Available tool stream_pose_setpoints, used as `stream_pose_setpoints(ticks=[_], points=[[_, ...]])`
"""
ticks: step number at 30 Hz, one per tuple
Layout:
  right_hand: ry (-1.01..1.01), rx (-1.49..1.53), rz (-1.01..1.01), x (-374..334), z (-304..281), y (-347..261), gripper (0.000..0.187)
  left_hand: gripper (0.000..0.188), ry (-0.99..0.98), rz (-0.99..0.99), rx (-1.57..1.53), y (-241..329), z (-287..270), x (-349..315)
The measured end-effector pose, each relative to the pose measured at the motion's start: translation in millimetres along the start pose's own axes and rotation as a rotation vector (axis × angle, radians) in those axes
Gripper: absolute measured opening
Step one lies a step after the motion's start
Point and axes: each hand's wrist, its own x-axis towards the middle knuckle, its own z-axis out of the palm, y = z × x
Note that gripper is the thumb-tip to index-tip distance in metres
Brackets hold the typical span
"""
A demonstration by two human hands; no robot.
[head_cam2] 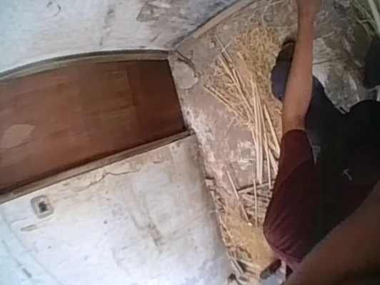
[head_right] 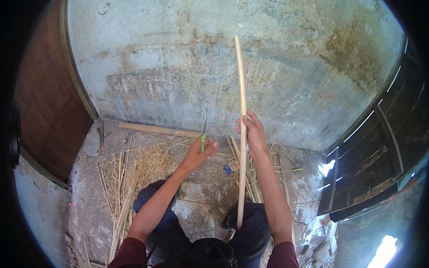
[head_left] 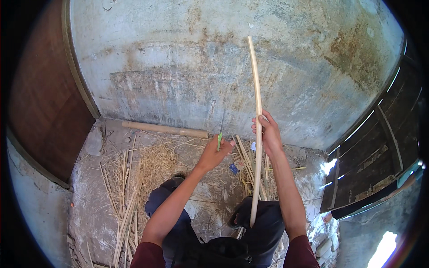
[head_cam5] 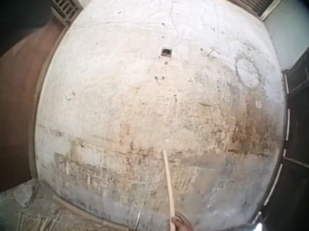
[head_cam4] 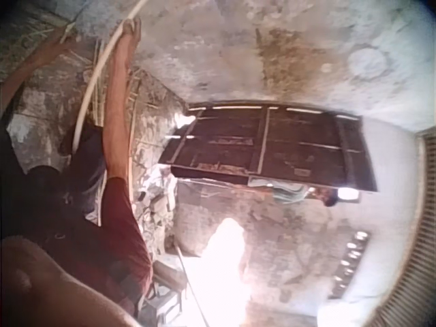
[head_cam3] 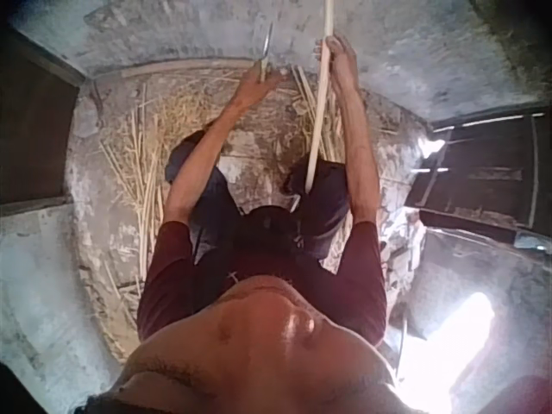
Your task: The person strips layers from a long bamboo stalk using a knife while sitting on the floor surrounded by wood shavings.
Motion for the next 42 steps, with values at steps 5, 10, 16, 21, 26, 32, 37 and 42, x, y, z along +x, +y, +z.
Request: stream_pose_setpoints(ticks=[5, 10, 16, 21, 26, 32, 37, 42], points=[[-0.025, 0.072, -0.059, -10.5, 25.3, -11.1, 0.044, 0.036, 0.077, 0.074, -0.071, 9.4, 8.1, 2.6], [-0.059, 0.137, -0.132, -24.3, 35.2, 13.7, 0.035, 0.043, 0.011, 0.093, -0.050, 24.6, 11.2, -3.5], [-0.113, 0.348, -0.128, -49.3, 52.0, 47.3, 0.027, 0.047, 0.022, 0.185, 0.166, 15.4, 10.8, -3.7], [-0.109, 0.391, -0.119, -56.1, 56.9, 51.4, 0.029, 0.035, 0.014, 0.119, 0.318, 22.3, 2.8, -5.8], [0.082, 0.058, -0.202, -53.8, 48.4, 63.4, 0.035, 0.023, 0.088, 0.083, 0.200, 30.8, 0.9, -8.6], [-0.039, -0.238, -0.211, -68.6, 50.1, 71.2, 0.034, 0.016, 0.113, 0.146, 0.237, 19.1, -0.8, -7.2], [-0.068, -0.371, -0.400, -83.3, 77.1, 67.7, 0.027, 0.021, 0.174, 0.300, 0.304, 6.1, 4.3, -5.2], [-0.028, -0.381, -0.340, -78.9, 72.9, 72.1, 0.029, 0.024, 0.142, 0.311, 0.320, 6.4, 7.1, -3.6]])
